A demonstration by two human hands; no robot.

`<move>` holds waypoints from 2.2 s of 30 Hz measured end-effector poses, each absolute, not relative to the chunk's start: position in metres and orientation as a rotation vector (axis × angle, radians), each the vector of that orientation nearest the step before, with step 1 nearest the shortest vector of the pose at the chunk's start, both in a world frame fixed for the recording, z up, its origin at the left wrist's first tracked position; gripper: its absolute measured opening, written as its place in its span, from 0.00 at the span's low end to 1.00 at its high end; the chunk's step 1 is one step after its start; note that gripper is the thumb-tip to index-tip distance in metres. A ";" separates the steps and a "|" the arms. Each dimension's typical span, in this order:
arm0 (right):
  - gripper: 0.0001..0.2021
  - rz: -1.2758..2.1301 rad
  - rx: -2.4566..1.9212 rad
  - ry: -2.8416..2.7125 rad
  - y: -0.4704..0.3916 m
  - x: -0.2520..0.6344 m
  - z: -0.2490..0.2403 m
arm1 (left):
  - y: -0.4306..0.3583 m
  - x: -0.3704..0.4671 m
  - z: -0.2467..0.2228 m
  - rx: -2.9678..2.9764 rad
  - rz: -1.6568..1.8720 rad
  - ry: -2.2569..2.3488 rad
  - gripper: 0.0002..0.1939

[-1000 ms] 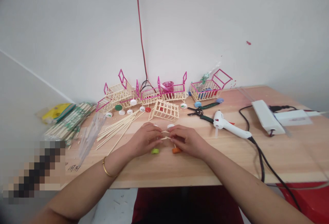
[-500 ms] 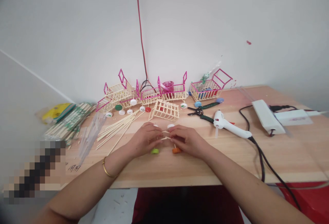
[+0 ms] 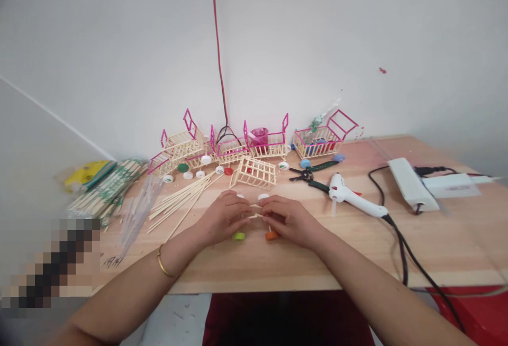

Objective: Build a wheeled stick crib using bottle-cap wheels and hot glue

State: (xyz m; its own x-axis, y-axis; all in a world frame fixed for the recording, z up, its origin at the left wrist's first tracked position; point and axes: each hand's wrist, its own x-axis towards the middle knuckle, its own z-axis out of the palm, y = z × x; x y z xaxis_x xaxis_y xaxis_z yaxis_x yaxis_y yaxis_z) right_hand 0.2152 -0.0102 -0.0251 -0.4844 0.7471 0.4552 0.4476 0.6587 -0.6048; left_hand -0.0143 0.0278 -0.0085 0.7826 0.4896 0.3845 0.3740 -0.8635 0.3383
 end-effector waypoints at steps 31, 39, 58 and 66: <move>0.08 0.599 -0.964 -2.074 -0.011 0.220 -0.026 | 0.039 -0.031 0.002 2.250 0.740 0.787 0.12; 0.07 0.603 -0.973 -2.080 -0.009 0.220 -0.029 | 0.038 -0.030 -0.001 2.301 0.612 0.810 0.11; 0.08 0.274 -1.260 -1.903 -0.003 0.225 -0.025 | 0.054 -0.034 -0.011 2.331 1.251 0.919 0.12; 0.10 0.180 -1.262 -1.848 0.005 0.228 -0.038 | 0.059 -0.036 -0.019 2.430 0.936 0.989 0.18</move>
